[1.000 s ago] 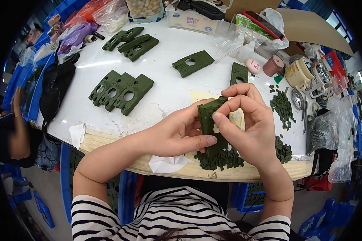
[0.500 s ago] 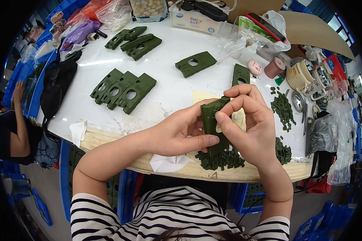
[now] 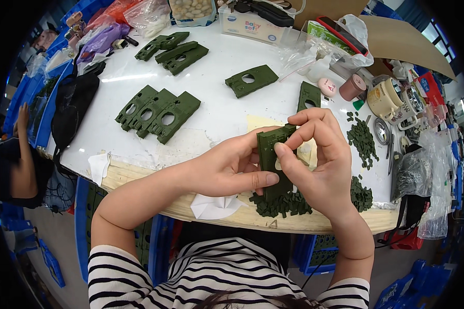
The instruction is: Applying glue to plastic toy tank components and assembling them at a workbench.
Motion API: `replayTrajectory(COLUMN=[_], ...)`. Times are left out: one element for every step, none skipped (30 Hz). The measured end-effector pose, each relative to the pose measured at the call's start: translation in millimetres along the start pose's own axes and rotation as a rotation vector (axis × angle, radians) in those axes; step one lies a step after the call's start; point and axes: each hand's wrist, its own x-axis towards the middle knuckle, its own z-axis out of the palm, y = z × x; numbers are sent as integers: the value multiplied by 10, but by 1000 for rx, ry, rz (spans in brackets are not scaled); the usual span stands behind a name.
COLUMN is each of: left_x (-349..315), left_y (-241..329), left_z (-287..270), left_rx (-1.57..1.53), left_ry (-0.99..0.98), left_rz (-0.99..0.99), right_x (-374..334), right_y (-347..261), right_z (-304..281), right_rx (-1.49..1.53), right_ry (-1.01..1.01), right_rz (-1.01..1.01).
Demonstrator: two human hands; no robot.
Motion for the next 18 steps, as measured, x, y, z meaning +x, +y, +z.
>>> replayTrajectory(left_x=[-4,-9,-13,-11,-10,-3,-1,2,7,12,19,7,0,-5,-6,-8,-8,-5], left_y=[17,42,65,80,93,104,115,128,135,127,110,94,89,86,81,70,53,38], left_z=[-15,-40,-64,-83,-101,-104,-98,-92,-86,-85,-85,-91,-93,-96,-100,-101,-102,-101], left_rx=[-18,-36,-53,-55,-56,-59,-53,-47,-38,-38,-38,-39,-35,-32,-31,-27,-23,-19], left_ry=[-19,-38,-55,-64,-72,-85,-83,-82,-80,-89,-98,-98,-103,-109,-118,-124,-130,-137], left_rz=[-27,-53,-79,-80,-82,-83,-85,-88,-94,-99,-105,-112,-115,-118,-120,-108,-96,-83], right_x=[2,12,34,53,65,72,78,82,79,74,67,63,58,55,48,35,30,28], right_y=[6,15,27,39,54,46,35,26,24,26,32,58,89,106,90,60,42,37], right_z=[-3,-10,-22,-38,-73,-94,-112,-123,-117,-98,-88,-66,-45,-34,-46,-71,-84,-86], right_rx=[-20,-11,0,11,17,7,-3,-12,3,18,32,42,51,59,54,49,43,57], right_ry=[-1,41,81,121,101,89,76,63,56,50,44,33,22,12,-27,-66,-104,-102], right_rz=[-24,-55,-89,-122,-136,-151,-166,-181,-171,-160,-149,-143,-136,-129,-87,-44,-2,7])
